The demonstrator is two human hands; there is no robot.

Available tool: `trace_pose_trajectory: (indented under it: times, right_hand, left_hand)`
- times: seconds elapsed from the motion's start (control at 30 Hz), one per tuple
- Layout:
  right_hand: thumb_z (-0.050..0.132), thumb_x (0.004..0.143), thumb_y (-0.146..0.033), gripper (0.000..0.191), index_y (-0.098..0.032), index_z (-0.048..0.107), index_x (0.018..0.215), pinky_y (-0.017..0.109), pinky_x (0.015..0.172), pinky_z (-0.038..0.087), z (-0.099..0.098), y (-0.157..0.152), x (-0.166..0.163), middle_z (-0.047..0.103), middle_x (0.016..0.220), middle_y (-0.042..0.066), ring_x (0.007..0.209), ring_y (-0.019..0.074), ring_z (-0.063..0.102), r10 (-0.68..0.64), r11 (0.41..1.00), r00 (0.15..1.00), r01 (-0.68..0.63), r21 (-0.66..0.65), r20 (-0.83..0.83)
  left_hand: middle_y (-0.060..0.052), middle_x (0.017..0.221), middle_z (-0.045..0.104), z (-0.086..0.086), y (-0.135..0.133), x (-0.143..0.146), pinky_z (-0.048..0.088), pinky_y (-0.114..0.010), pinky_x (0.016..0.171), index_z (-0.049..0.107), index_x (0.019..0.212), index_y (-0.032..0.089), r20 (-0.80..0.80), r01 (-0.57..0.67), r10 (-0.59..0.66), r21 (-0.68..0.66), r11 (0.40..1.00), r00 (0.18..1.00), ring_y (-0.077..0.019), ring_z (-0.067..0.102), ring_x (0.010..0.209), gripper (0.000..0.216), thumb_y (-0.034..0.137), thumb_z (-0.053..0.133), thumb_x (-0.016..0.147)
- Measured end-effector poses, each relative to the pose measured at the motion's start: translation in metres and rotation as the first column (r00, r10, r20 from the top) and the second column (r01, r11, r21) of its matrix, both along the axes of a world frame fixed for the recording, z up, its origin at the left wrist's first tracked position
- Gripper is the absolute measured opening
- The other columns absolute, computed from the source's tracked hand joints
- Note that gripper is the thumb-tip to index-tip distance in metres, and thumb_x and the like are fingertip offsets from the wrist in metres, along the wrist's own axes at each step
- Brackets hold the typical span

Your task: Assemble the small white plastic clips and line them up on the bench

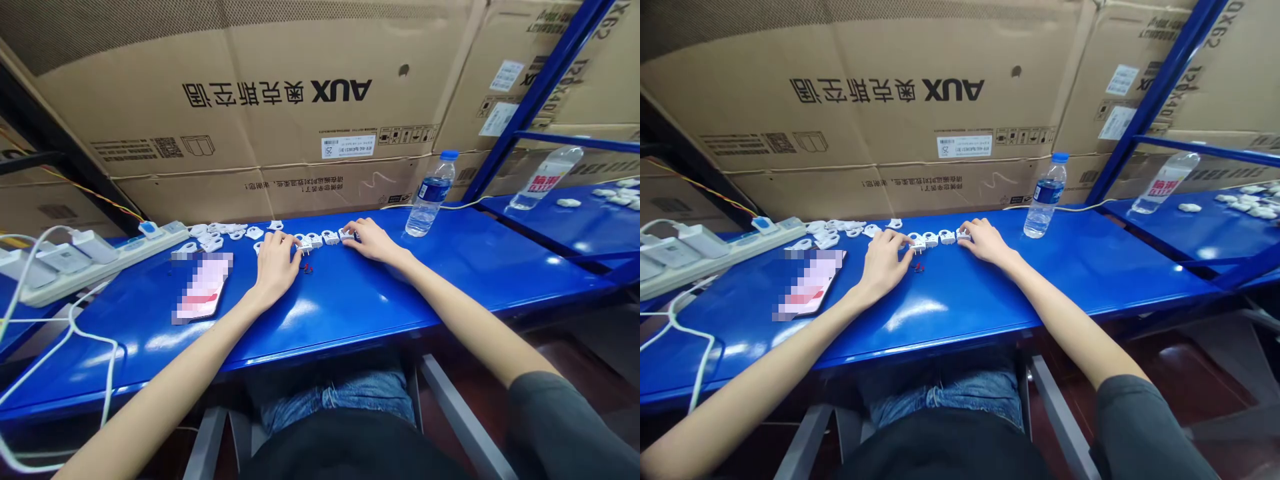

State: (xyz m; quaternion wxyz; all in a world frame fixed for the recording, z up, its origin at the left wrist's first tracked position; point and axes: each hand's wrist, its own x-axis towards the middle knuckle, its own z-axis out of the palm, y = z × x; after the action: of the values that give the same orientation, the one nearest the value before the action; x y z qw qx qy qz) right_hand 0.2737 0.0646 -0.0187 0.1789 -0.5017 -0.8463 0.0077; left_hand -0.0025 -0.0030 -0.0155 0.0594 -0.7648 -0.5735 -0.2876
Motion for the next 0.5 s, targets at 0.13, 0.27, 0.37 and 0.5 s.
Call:
trace_pose_trajectory:
  times: [0.13,0.27,0.37,0.5]
  right_hand:
    - [0.065,0.101,-0.039,0.036,-0.020,0.066,0.131,0.044,0.098,0.049,0.002,0.001,0.004,0.069,0.127,0.014,0.118,0.0339,0.059,0.005,1.000,0.999,-0.005,-0.010,0.045]
    - [0.070,0.098,-0.036,0.042,-0.021,0.063,0.137,0.042,0.095,0.051,0.004,0.003,0.009,0.067,0.128,0.014,0.116,0.0329,0.063,-0.002,1.000,0.998,0.004,-0.030,0.071]
    - [0.074,0.094,-0.033,0.047,-0.021,0.062,0.138,0.040,0.094,0.051,0.003,0.006,0.012,0.069,0.125,0.012,0.113,0.0312,0.064,0.000,0.999,0.998,0.002,-0.036,0.059]
    - [0.076,0.093,-0.030,0.046,-0.021,0.063,0.137,0.040,0.095,0.051,0.002,0.008,0.013,0.071,0.121,0.011,0.113,0.0302,0.065,0.030,0.999,0.999,-0.029,-0.037,0.045]
  left_hand:
    - [-0.012,0.112,0.068,0.000,0.000,0.000,0.050,-0.045,0.095,0.070,0.109,0.019,-0.005,0.003,-0.003,0.006,1.000,1.000,-0.0327,0.058,0.113,0.019,0.025,0.057,0.098]
    - [-0.012,0.111,0.068,0.000,0.000,0.000,0.050,-0.045,0.095,0.070,0.109,0.019,-0.013,0.003,-0.003,0.000,1.000,1.000,-0.0325,0.058,0.112,0.019,0.026,0.057,0.098]
    - [-0.013,0.111,0.068,0.000,0.000,0.000,0.051,-0.046,0.095,0.070,0.108,0.019,-0.013,0.008,-0.008,0.006,1.000,1.000,-0.0330,0.058,0.111,0.019,0.026,0.056,0.098]
    - [-0.013,0.110,0.068,-0.001,0.000,-0.001,0.051,-0.047,0.094,0.070,0.107,0.019,-0.005,0.018,-0.018,0.017,1.000,1.000,-0.0337,0.059,0.111,0.019,0.027,0.056,0.098]
